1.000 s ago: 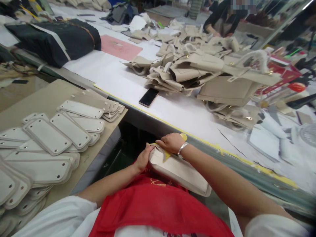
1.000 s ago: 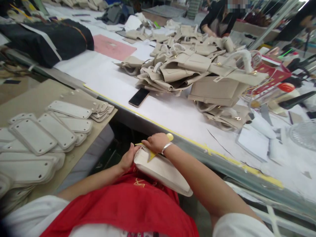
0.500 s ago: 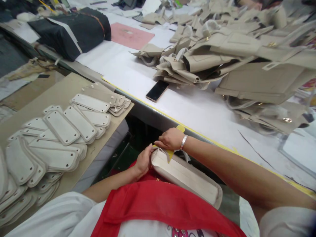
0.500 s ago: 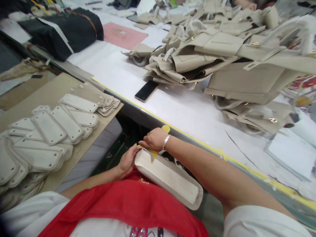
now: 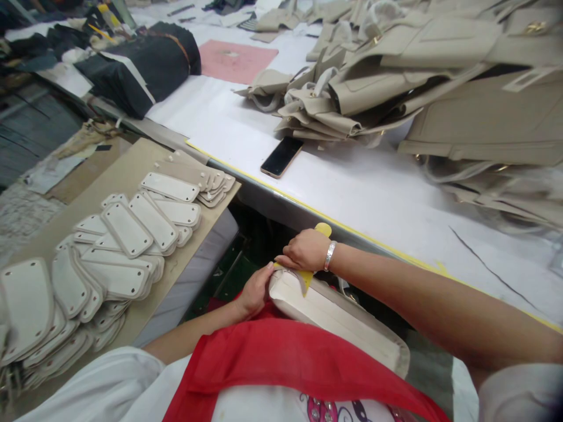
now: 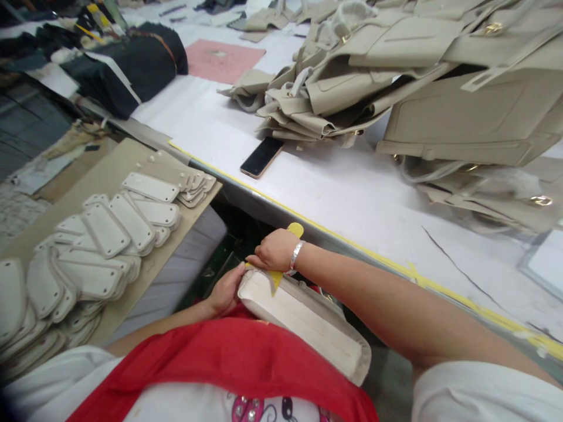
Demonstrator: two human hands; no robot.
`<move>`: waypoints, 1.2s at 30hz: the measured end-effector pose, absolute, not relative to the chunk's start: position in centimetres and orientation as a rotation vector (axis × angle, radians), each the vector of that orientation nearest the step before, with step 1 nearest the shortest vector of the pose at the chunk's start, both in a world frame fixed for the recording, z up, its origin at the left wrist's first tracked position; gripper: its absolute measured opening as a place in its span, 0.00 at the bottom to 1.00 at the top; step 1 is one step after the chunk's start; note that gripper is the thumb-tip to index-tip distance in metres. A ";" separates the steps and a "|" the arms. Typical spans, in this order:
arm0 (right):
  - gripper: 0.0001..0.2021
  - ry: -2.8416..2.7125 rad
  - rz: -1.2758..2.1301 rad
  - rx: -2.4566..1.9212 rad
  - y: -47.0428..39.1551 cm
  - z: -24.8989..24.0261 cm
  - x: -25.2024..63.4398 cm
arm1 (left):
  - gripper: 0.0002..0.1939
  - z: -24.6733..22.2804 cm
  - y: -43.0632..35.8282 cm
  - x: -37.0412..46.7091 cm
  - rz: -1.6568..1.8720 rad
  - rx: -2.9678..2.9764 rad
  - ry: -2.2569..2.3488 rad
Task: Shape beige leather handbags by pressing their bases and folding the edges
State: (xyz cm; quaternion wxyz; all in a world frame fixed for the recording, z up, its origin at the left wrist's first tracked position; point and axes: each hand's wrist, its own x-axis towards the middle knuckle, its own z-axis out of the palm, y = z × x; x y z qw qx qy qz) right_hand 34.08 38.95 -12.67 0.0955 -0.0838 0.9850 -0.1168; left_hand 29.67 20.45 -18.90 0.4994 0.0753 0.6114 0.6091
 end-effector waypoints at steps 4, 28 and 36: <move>0.33 2.886 -0.387 -0.072 38.4 -13.1 35.2 | 0.19 -18.7 20.7 29.3 1.496 0.212 1.419; 0.27 2.353 -1.190 1.161 33.1 -5.4 49.1 | 0.26 -14.6 22.5 22.4 0.676 0.781 1.437; 0.23 1.975 -2.042 1.295 26.8 -7.0 51.8 | 0.21 -12.9 21.8 23.9 0.767 0.296 0.867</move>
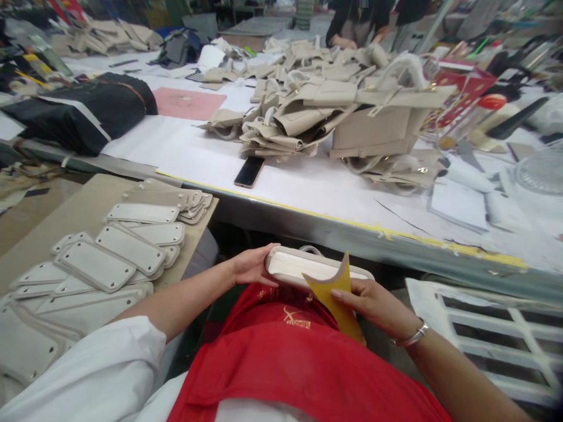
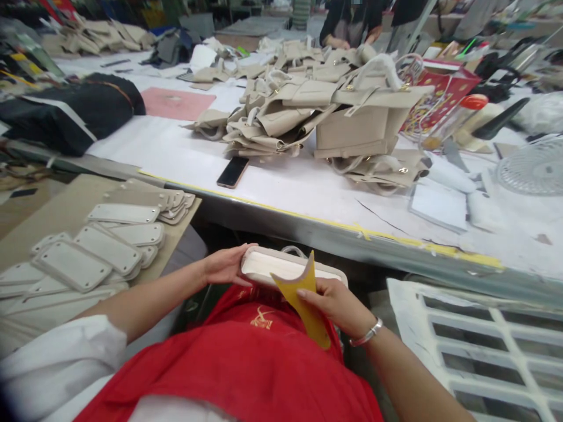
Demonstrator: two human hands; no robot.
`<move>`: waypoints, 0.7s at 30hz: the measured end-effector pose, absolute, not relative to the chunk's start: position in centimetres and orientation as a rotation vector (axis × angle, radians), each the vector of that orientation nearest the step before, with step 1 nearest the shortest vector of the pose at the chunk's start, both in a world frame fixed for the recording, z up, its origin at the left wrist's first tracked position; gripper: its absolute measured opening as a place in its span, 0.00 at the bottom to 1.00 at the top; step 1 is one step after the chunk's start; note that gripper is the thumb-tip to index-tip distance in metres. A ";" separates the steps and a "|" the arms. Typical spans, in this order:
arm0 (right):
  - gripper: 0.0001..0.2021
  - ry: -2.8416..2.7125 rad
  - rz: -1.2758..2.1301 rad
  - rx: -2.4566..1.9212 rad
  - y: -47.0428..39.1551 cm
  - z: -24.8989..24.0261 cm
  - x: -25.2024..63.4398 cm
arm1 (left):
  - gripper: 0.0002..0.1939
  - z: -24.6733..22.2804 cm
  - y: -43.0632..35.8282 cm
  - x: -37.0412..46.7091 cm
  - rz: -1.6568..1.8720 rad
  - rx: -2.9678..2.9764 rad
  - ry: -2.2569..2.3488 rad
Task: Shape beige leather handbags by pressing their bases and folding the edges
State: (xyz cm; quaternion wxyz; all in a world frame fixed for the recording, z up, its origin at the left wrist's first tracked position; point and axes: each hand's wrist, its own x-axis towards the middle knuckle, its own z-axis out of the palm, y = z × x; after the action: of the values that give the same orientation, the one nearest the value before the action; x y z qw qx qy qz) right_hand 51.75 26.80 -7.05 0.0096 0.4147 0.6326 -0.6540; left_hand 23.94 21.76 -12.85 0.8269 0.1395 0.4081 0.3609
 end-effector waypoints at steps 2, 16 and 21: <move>0.21 2.133 -1.874 1.330 26.1 -8.1 51.6 | 0.19 -13.3 21.8 24.7 0.893 0.223 0.822; 0.19 2.558 -1.591 1.213 22.3 -12.2 43.9 | 0.34 -16.2 21.8 25.6 1.173 0.244 0.803; 0.20 2.352 -1.880 1.482 21.9 -13.9 42.6 | 0.36 -17.5 21.6 25.4 1.222 0.277 0.750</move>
State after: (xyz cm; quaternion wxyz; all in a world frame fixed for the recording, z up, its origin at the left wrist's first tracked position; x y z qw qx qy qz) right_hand 42.62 21.88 -13.89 -0.1068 0.4390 0.6969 -0.5570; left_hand 25.37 21.59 -17.50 0.7450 0.1267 0.3425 0.5582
